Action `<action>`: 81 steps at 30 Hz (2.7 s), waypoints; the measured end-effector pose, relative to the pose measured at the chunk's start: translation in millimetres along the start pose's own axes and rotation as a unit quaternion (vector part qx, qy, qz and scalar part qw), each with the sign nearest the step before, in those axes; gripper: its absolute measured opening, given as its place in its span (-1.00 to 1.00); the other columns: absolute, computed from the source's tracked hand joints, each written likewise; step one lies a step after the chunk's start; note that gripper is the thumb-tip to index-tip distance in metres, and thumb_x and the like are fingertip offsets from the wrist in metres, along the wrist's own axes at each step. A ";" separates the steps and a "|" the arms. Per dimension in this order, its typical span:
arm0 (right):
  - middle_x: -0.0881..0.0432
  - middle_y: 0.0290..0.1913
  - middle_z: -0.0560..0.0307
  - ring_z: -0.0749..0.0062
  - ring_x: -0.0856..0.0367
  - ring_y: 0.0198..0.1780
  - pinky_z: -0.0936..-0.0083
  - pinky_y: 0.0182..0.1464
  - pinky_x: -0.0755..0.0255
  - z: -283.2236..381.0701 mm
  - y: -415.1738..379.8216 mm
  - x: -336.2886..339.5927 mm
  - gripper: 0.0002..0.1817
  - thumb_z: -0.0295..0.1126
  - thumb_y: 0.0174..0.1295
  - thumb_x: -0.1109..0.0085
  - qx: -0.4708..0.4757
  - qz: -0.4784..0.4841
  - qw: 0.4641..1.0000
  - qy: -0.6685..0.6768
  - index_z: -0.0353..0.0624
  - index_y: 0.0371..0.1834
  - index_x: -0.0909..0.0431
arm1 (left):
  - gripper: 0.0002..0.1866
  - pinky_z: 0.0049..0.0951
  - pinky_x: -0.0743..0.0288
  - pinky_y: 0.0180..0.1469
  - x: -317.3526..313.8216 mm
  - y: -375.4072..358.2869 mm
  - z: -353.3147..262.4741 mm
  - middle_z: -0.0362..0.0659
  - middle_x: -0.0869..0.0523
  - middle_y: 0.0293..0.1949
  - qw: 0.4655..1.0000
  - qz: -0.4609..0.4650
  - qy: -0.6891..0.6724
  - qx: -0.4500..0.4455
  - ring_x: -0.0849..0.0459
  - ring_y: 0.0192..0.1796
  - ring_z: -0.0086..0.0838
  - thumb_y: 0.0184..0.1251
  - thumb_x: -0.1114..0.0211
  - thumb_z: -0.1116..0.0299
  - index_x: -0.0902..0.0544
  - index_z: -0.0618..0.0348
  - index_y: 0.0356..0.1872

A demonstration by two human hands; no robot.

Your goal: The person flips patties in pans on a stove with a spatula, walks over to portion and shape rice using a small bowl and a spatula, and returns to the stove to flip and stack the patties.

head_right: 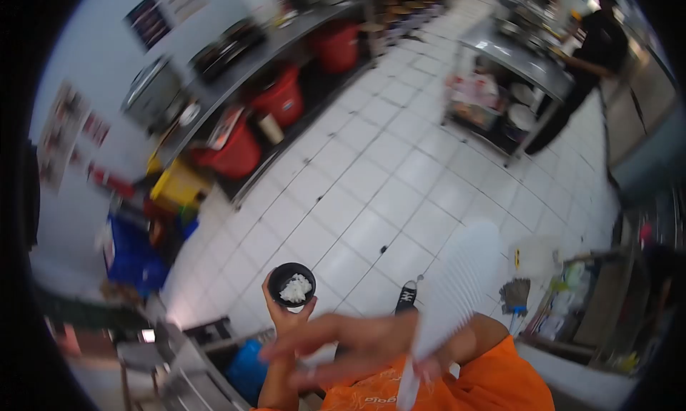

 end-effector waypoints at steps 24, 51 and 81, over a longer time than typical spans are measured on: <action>-0.74 -0.26 -0.08 0.30 -0.74 -0.26 0.39 -0.20 -0.60 389.8 -222.1 412.7 -0.37 0.09 0.63 0.21 -0.001 -0.649 0.733 -0.205 -0.31 0.27 -0.50 | 0.02 -0.26 -0.49 0.34 -609.0 345.8 -67.0 -0.01 -0.47 0.20 0.909 0.413 -0.029 0.037 -0.55 0.27 -0.24 -0.16 -0.71 0.51 -0.22 0.23 0.35; -0.67 -0.06 -0.34 -0.34 -0.65 -0.01 -0.08 0.08 -0.53 526.8 -1041.8 927.0 -0.67 -0.50 0.12 -0.15 -0.334 -0.701 0.314 -0.547 -0.33 -0.01 -0.60 | -0.06 -0.26 -0.45 0.28 -1275.8 336.1 88.0 -0.03 -0.49 0.13 0.910 0.369 0.160 0.100 -0.53 0.19 -0.29 -0.14 -0.67 0.50 -0.26 0.23 0.30; -0.67 -0.57 0.05 0.47 -0.63 -0.56 0.48 -0.46 -0.47 509.6 -890.9 709.3 -0.67 -0.29 0.58 0.06 -0.222 -0.956 0.146 -0.125 -0.32 -0.12 -0.63 | -0.17 -0.12 -0.54 0.29 -1710.6 754.3 -275.3 0.05 -0.67 0.12 0.730 0.520 0.205 -0.393 -0.64 0.23 -0.04 -0.21 -0.59 0.47 -0.50 0.20 0.26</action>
Point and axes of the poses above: each hand's wrist, its own y-axis towards the middle knuckle, its own x-axis out of the back of the hand, z = x × y, the point moved 5 cm from there along y, towards the middle knuckle
